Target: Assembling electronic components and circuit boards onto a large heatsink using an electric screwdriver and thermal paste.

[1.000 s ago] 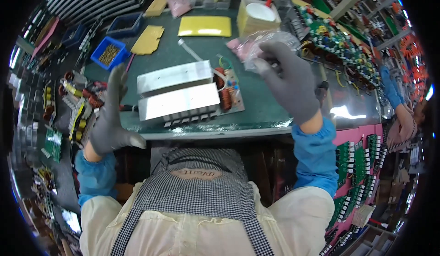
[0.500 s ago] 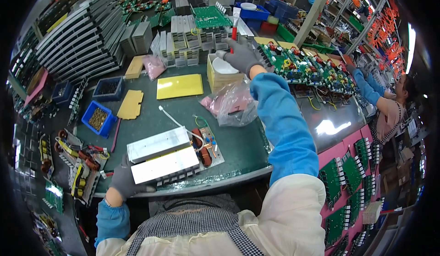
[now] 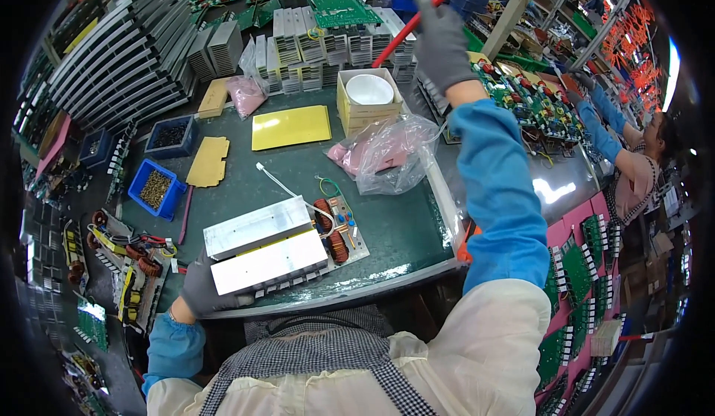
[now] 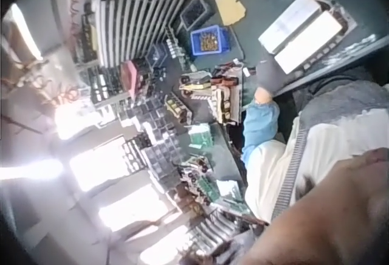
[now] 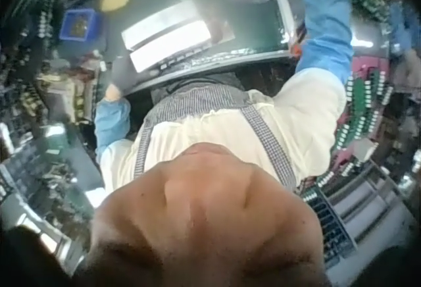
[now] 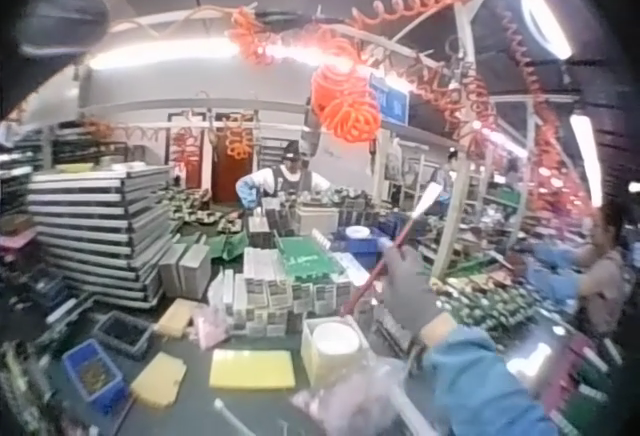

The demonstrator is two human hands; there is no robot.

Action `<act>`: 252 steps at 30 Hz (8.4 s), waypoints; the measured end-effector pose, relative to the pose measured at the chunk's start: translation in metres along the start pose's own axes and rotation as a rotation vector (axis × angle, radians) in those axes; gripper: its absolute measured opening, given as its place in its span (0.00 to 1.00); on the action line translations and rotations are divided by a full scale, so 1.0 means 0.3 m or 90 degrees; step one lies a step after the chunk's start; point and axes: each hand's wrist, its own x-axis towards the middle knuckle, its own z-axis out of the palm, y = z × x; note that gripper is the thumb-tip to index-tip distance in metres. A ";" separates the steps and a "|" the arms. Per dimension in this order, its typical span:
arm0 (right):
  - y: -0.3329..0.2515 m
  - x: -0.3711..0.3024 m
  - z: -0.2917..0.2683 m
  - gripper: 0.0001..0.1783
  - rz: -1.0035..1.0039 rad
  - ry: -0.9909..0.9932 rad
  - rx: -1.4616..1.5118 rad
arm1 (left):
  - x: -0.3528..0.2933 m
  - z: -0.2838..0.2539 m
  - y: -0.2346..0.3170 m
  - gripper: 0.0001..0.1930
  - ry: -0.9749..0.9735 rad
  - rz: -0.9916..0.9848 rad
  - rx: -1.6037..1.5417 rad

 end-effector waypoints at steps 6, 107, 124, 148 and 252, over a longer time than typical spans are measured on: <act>-0.036 -0.021 -0.345 0.15 0.109 -0.015 0.503 | 0.048 -0.052 0.036 0.59 -0.024 -0.053 -0.435; -0.814 -0.034 -0.363 0.11 -0.150 -0.366 0.618 | 0.110 0.021 0.020 0.41 0.210 -0.212 -0.499; -0.638 -0.062 -0.389 0.13 -0.033 -0.399 0.577 | 0.098 -0.004 0.044 0.41 0.192 -0.259 -0.499; -0.743 -0.082 -0.341 0.14 -0.078 -0.380 0.611 | 0.098 0.005 0.031 0.42 0.201 -0.248 -0.498; -0.651 -0.130 -0.418 0.15 0.228 -0.653 0.837 | -0.047 0.071 0.074 0.58 0.336 0.192 0.205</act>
